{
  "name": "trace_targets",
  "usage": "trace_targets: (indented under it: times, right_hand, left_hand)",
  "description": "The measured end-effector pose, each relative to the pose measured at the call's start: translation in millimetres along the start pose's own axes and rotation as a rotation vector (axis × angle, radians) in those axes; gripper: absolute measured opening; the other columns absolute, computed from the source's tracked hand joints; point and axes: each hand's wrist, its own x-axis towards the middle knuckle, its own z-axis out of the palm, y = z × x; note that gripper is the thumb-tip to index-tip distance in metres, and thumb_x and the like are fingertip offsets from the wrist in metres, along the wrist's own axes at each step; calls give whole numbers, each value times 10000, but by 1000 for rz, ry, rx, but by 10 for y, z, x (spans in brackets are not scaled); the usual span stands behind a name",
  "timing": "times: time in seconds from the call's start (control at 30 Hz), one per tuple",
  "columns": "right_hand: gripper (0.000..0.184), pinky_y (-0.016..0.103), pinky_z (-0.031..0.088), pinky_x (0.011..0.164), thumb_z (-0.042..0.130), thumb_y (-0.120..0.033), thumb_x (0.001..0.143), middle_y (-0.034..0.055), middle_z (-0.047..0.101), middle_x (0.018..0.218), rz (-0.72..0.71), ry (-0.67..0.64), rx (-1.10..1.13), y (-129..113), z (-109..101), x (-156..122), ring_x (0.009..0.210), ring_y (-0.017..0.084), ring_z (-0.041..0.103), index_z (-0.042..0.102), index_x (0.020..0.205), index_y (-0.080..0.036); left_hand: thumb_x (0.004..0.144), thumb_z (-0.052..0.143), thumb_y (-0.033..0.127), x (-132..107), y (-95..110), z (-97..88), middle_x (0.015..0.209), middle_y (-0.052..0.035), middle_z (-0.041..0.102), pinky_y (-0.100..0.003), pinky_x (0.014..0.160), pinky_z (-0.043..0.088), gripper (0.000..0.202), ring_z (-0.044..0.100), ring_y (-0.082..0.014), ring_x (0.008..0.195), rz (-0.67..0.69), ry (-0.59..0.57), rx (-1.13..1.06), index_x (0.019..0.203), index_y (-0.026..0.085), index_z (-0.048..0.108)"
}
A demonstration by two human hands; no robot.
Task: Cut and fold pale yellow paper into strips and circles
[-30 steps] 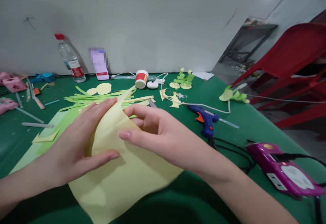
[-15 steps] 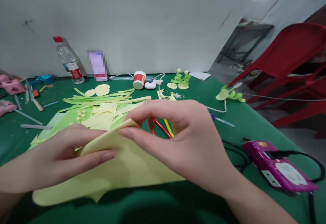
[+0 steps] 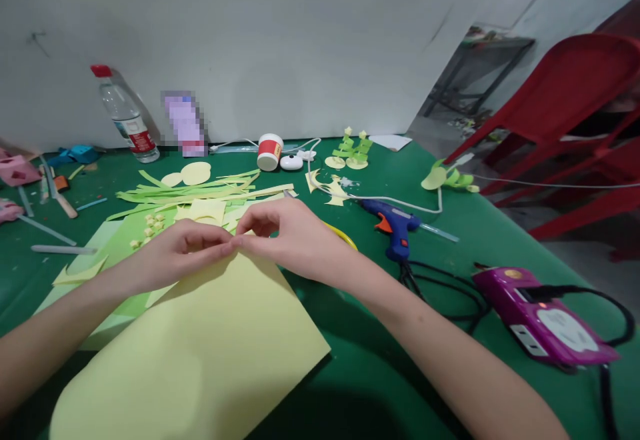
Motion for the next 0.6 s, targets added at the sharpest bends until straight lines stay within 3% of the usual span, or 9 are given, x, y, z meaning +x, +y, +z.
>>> trace_targets:
  times: [0.17,0.33,0.43,0.53,0.6]
  right_hand:
    - [76,225,420,523,581,-206,687,-11,614,616,90,48,-31,40,-91,46,570,109,543,622,629,-178]
    - [106,258,420,477,658,-309,643,-15,594,517,197,186,-95,204,-502,48,479,113,519,678,614,-209]
    - [117,285,430,498,657,-333,646,13,650,587,256,158,-205,317,-718,31,529,144,562,696,630,-224]
    - [158,325,453,586,619,-332,686,50,687,667,293,271,-385,329,-710,38,634,187,605,690,658,-194]
    - [150,329,463,661,603,-298,704,54,697,749,193,360,-447,278,-558,58,708,192,617,682,707,-171]
  left_hand:
    - [783,466,406,3,-51,-29,539,28,436,-184,410,251,305,364,-82,478,-122,-9,-27,650,161,588]
    - [734,521,403,-25,-161,-184,562,19,506,-186,397,253,253,394,-90,457,-228,33,-46,673,188,639]
    - [739,522,422,-5,-251,-240,544,23,465,-181,399,233,279,357,-81,454,-203,56,-4,641,185,632]
    - [764,488,456,45,-316,-216,562,15,480,-180,404,244,328,367,-85,470,-198,-10,48,688,178,644]
    - [777,467,470,79,-330,-167,629,-1,545,-179,432,286,355,421,-97,520,-186,-51,88,745,174,660]
